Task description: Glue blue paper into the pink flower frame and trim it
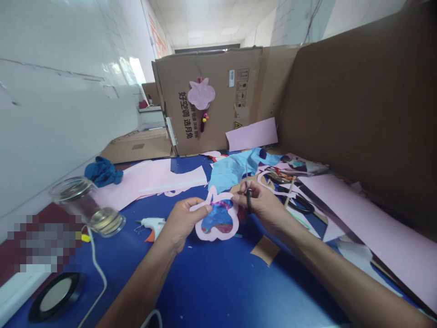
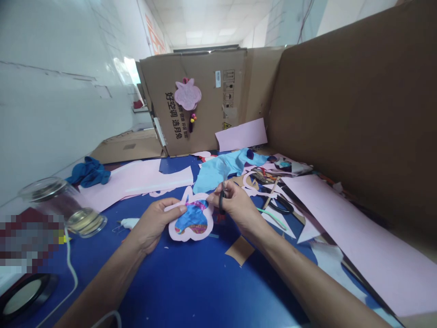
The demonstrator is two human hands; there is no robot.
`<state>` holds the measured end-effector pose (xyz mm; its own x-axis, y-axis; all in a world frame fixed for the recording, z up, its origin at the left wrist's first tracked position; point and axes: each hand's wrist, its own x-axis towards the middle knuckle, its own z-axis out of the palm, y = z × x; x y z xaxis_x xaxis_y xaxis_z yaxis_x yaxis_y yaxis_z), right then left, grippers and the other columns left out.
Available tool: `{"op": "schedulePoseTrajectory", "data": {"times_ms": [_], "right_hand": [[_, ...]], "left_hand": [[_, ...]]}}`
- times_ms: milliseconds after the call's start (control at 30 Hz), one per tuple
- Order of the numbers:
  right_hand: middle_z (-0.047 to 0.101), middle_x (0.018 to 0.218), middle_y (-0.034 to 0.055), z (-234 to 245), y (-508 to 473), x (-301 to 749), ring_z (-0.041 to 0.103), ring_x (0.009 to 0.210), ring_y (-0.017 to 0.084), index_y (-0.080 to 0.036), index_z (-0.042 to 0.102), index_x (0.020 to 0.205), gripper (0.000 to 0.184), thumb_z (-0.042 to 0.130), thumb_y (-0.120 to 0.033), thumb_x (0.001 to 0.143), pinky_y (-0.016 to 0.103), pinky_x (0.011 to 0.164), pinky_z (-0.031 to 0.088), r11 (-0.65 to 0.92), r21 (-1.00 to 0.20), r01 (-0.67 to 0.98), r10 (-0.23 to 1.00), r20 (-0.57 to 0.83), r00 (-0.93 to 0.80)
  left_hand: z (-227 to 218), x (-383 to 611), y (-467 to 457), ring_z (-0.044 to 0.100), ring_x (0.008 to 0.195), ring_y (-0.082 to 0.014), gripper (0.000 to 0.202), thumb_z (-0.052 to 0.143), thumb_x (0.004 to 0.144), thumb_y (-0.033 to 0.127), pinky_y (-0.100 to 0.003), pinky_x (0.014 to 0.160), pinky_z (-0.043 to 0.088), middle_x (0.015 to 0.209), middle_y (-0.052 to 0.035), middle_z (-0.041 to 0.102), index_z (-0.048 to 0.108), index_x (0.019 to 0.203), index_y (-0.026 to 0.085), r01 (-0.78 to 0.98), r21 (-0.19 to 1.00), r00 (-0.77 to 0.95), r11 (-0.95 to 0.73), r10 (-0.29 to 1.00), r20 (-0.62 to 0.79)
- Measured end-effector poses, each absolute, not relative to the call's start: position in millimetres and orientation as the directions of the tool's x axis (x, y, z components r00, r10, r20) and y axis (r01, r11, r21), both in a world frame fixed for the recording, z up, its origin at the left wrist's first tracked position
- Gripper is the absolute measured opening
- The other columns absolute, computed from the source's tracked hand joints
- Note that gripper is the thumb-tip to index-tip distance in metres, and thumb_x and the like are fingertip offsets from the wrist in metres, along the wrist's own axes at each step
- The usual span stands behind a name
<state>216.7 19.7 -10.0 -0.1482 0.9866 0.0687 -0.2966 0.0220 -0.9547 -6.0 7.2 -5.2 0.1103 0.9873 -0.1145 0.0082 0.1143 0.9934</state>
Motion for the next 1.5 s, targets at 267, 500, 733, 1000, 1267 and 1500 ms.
{"op": "schedulePoseTrajectory", "data": {"times_ms": [267,500,733,1000,1267,1500], "right_hand": [[0.063,0.069,-0.0076,-11.7,23.7,217.1,0.056,0.053,0.012,-0.024,0.054,0.083,0.052,0.097,-0.030,0.057,0.026,0.052,0.043,0.029,-0.928,-0.370,0.998,0.050,-0.047],[0.064,0.073,-0.0072,-12.7,26.8,219.9,0.059,0.062,0.012,-0.024,0.055,0.086,0.048,0.095,-0.024,0.058,0.026,0.060,0.044,0.105,-0.888,-0.447,0.994,0.080,0.075],[0.064,0.076,-0.0065,-12.7,25.7,220.6,0.059,0.064,0.013,-0.025,0.055,0.084,0.048,0.095,-0.024,0.058,0.027,0.061,0.045,0.112,-0.892,-0.437,0.994,0.091,0.067],[0.062,0.078,-0.0046,-9.2,25.3,222.4,0.055,0.061,0.013,-0.025,0.055,0.082,0.046,0.095,-0.027,0.059,0.027,0.056,0.044,0.128,-0.918,-0.375,0.992,0.124,0.035],[0.064,0.069,-0.0057,-12.5,26.3,227.5,0.060,0.058,0.013,-0.024,0.059,0.085,0.040,0.093,-0.022,0.064,0.027,0.056,0.047,0.104,-0.936,-0.337,0.982,0.149,-0.112],[0.067,0.066,-0.0042,-7.4,25.6,232.2,0.059,0.053,0.014,-0.023,0.060,0.082,0.042,0.095,-0.026,0.061,0.026,0.048,0.046,0.048,-0.968,-0.244,0.960,0.112,-0.256]], "left_hand": [[-3.8,-2.5,4.3,0.065,0.062,-0.0143,0.037,0.089,0.074,0.044,-0.025,0.059,0.054,0.074,-0.0029,0.072,0.073,0.090,0.015,-0.184,0.968,0.179,0.168,0.975,-0.135],[-4.5,5.6,0.5,0.066,0.059,-0.0128,0.042,0.089,0.074,0.048,-0.020,0.052,0.052,0.072,-0.0041,0.072,0.070,0.090,0.014,-0.143,0.972,0.219,0.188,0.963,-0.155],[-3.3,5.6,0.4,0.067,0.057,-0.0134,0.044,0.086,0.076,0.053,-0.021,0.050,0.052,0.073,-0.0051,0.073,0.069,0.088,0.015,-0.177,0.965,0.213,0.192,0.965,-0.153],[-4.8,1.9,1.7,0.068,0.057,-0.0153,0.044,0.085,0.077,0.054,-0.023,0.050,0.052,0.074,-0.0070,0.074,0.073,0.090,0.014,-0.132,0.967,0.232,0.219,0.955,-0.185],[-6.3,0.0,1.1,0.068,0.071,-0.0173,0.034,0.090,0.074,0.037,-0.030,0.072,0.056,0.083,-0.0076,0.076,0.078,0.094,0.012,-0.167,0.968,0.266,0.186,0.954,-0.138],[8.1,-10.5,-1.0,0.062,0.055,-0.0130,0.034,0.092,0.069,0.042,-0.024,0.055,0.048,0.068,-0.0032,0.070,0.075,0.080,0.015,0.025,0.964,0.338,0.263,0.906,-0.256]]}}
